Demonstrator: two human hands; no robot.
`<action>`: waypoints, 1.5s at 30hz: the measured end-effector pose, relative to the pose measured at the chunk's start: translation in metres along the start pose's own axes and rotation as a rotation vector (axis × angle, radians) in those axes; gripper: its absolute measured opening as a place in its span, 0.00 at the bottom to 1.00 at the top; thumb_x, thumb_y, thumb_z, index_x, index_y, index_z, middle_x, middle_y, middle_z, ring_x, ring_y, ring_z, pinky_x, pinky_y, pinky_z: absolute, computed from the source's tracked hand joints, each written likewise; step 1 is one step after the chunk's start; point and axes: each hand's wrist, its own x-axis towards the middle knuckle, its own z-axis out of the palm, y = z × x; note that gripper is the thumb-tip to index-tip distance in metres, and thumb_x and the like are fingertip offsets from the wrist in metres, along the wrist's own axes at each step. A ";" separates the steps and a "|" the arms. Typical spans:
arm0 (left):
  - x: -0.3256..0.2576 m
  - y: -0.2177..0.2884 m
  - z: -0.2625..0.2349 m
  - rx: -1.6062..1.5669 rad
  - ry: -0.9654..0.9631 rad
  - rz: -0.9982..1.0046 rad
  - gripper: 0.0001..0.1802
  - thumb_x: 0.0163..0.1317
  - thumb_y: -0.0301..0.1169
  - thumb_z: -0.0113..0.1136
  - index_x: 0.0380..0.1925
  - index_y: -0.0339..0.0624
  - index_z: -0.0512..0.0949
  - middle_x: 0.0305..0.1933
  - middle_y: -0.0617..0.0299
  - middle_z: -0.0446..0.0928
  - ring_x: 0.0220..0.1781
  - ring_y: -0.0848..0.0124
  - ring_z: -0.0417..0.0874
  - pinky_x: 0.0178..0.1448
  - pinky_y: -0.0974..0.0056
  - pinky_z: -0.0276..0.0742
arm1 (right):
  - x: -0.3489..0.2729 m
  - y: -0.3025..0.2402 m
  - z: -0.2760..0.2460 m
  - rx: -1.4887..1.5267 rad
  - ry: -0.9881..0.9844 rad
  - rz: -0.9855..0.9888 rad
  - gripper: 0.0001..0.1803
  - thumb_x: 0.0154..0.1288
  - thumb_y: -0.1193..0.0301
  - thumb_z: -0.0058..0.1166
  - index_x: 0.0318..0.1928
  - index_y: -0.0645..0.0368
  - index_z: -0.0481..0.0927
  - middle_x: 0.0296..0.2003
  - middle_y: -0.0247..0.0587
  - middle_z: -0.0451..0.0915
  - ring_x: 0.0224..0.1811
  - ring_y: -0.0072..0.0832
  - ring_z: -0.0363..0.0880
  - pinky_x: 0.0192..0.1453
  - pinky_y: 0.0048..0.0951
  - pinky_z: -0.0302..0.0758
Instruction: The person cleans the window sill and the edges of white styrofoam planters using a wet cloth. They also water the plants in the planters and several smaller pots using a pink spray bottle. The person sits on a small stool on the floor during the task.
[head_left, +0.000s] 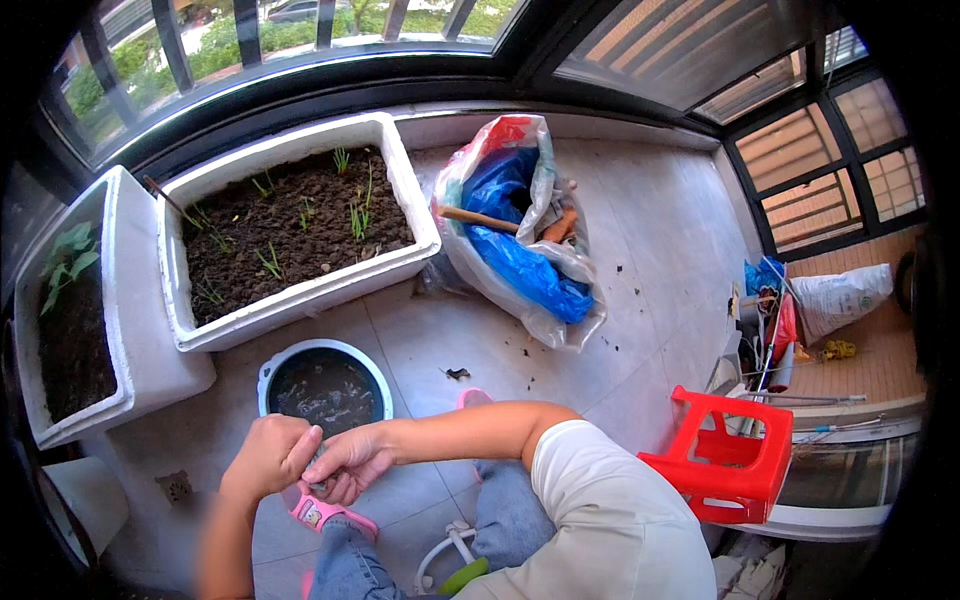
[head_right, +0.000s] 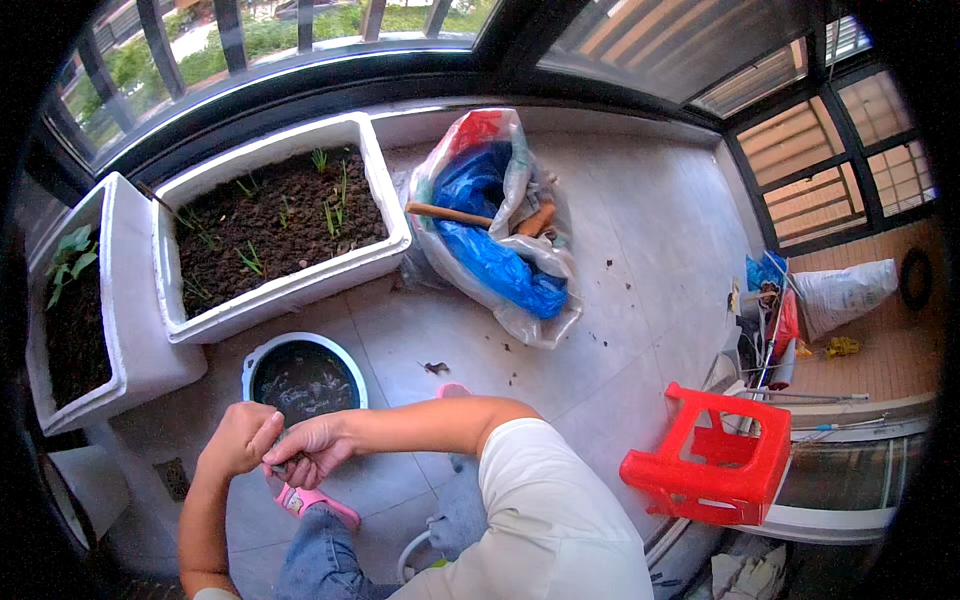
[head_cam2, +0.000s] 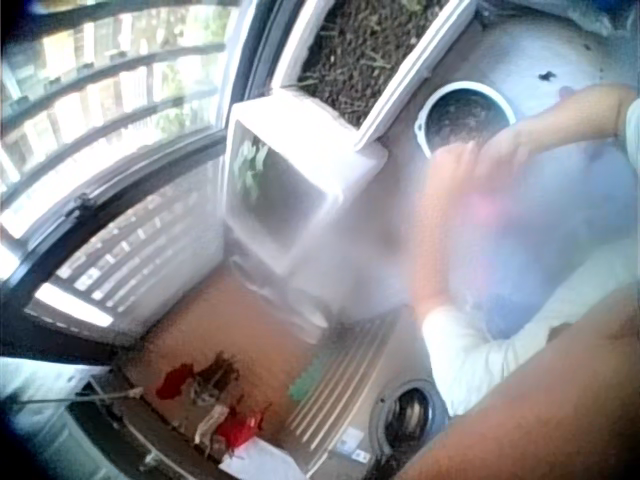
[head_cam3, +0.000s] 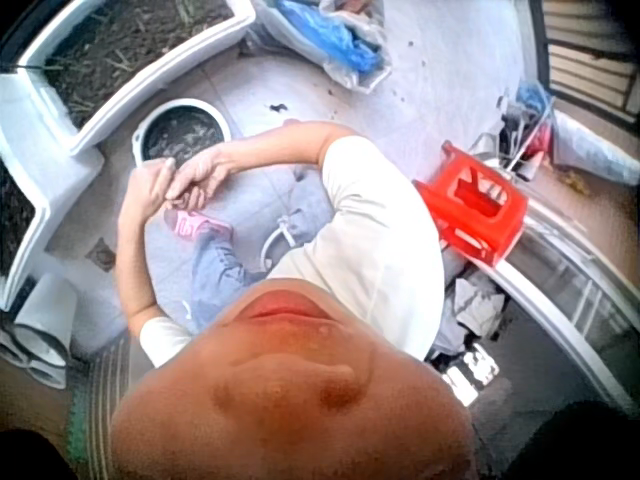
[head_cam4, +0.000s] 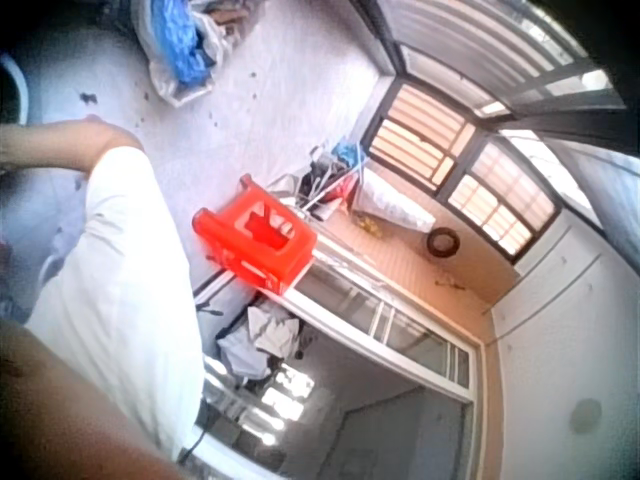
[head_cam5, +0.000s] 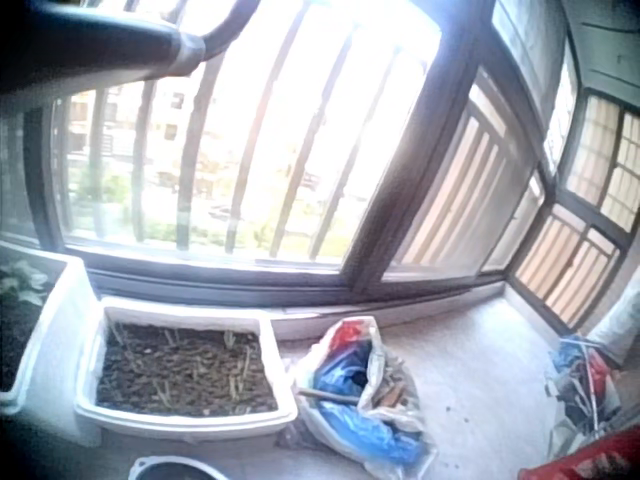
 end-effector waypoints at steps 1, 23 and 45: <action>0.001 0.002 0.000 0.049 0.014 0.027 0.23 0.60 0.39 0.43 0.11 0.37 0.71 0.15 0.48 0.70 0.20 0.50 0.72 0.26 0.55 0.67 | 0.002 -0.001 -0.007 -0.030 -0.039 0.010 0.10 0.61 0.63 0.51 0.29 0.55 0.70 0.16 0.23 0.58 0.15 0.12 0.52 0.17 0.13 0.48; 0.007 -0.133 0.136 -0.758 0.545 -1.009 0.30 0.64 0.47 0.36 0.13 0.36 0.73 0.13 0.61 0.69 0.15 0.73 0.67 0.22 0.64 0.60 | 0.033 -0.014 -0.128 -2.193 1.168 -0.190 0.11 0.46 0.66 0.52 0.22 0.63 0.78 0.25 0.51 0.79 0.28 0.40 0.80 0.31 0.39 0.75; -0.018 0.025 0.029 -1.385 0.404 -0.225 0.18 0.66 0.43 0.40 0.35 0.37 0.66 0.42 0.47 0.73 0.56 0.54 0.70 0.57 0.57 0.69 | 0.001 -0.029 0.037 0.024 0.183 0.105 0.21 0.62 0.66 0.40 0.11 0.47 0.58 0.07 0.20 0.57 0.06 0.09 0.53 0.10 0.13 0.46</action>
